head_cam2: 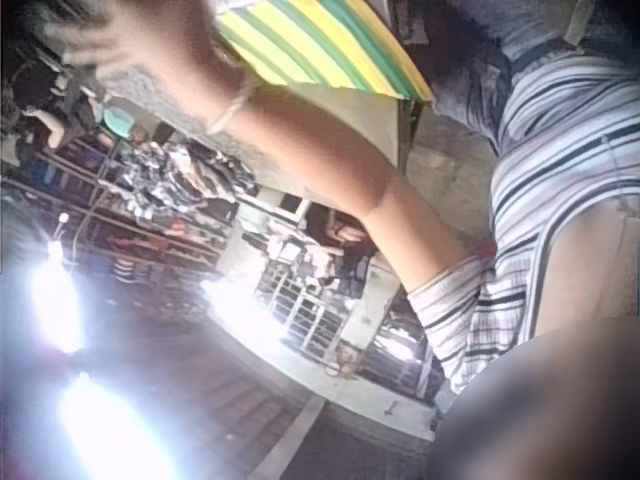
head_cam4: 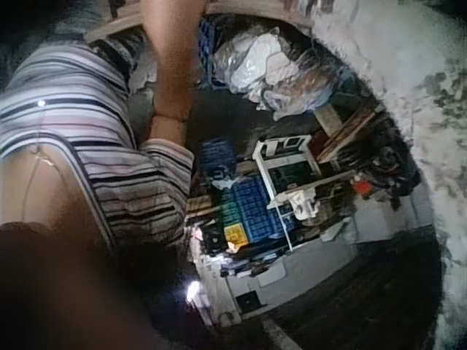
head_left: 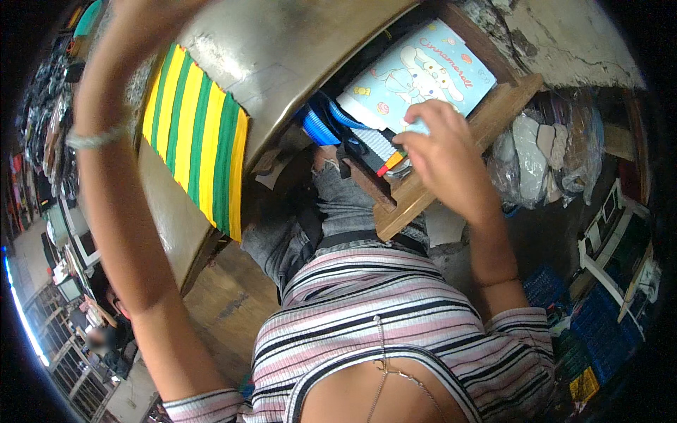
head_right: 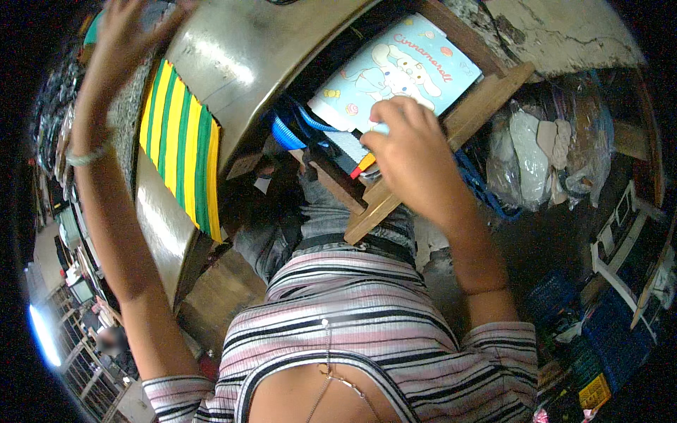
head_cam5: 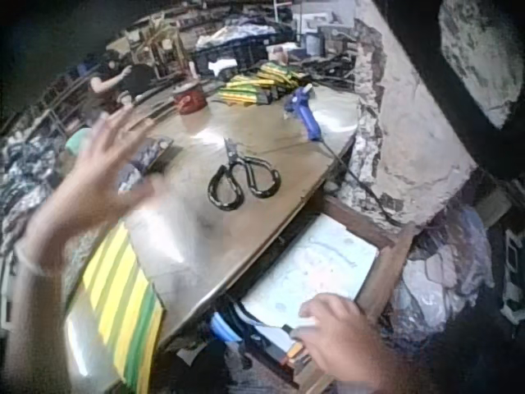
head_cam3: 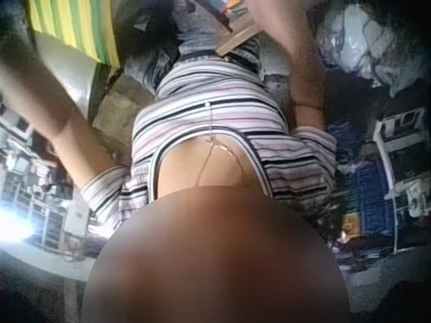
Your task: The person folds and aligns a green-and-yellow striped fabric piece, then attaches a black strip to its edge. They repeat this process with several similar pieces, stacking the finished items on the table. The person also uses scissors to trim a yellow strip and applies adhesive from a small container to secure the black strip.
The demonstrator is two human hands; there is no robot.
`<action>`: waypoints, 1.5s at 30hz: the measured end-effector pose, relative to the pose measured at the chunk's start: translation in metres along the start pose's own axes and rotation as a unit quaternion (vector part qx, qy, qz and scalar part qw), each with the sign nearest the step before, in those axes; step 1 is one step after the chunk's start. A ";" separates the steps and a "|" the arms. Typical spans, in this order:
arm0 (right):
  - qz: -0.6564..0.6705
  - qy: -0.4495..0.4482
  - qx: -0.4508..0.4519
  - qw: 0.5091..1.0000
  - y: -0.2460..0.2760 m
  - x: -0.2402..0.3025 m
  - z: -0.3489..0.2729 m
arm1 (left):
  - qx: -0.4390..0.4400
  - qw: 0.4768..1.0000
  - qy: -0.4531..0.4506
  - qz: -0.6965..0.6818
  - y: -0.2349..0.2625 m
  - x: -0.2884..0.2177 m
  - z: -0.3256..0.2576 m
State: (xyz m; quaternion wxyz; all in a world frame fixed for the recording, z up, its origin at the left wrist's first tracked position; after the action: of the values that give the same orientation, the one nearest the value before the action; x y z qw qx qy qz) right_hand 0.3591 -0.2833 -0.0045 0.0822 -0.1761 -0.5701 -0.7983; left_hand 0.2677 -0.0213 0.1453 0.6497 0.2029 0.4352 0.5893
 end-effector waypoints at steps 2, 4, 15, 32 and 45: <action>-0.028 0.021 -0.015 0.999 -0.005 0.021 0.002 | 0.040 0.998 -0.009 0.044 -0.022 -0.021 -0.042; 0.176 -0.055 -0.012 0.983 -0.019 0.026 0.013 | 0.078 0.983 0.146 -0.073 -0.038 -0.046 -0.107; 0.234 -0.186 0.220 0.928 -0.092 -0.062 0.090 | 0.147 0.821 0.437 -0.337 -0.132 -0.108 -0.266; 0.054 0.036 0.163 0.985 -0.077 0.014 0.075 | 0.018 0.521 0.532 -0.667 -0.217 -0.087 -0.247; 0.145 -0.084 0.215 0.962 -0.049 -0.023 0.052 | 0.059 0.457 0.579 -0.672 -0.215 -0.104 -0.254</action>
State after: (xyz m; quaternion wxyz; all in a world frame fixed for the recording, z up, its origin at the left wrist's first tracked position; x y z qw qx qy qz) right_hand 0.3742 -0.2192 -0.0417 0.1849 -0.3014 -0.7011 -0.6192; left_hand 0.1976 -0.2303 -0.1245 0.4289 -0.5030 0.7465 -0.0759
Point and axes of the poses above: each hand's wrist, its own z-axis towards the middle knuckle, its own y-axis out of the back of the hand, x = y × z, the point moved 5 cm from there along z, towards the middle knuckle, and after that the axes turned 4 degrees about -z, right-handed, at the moved point
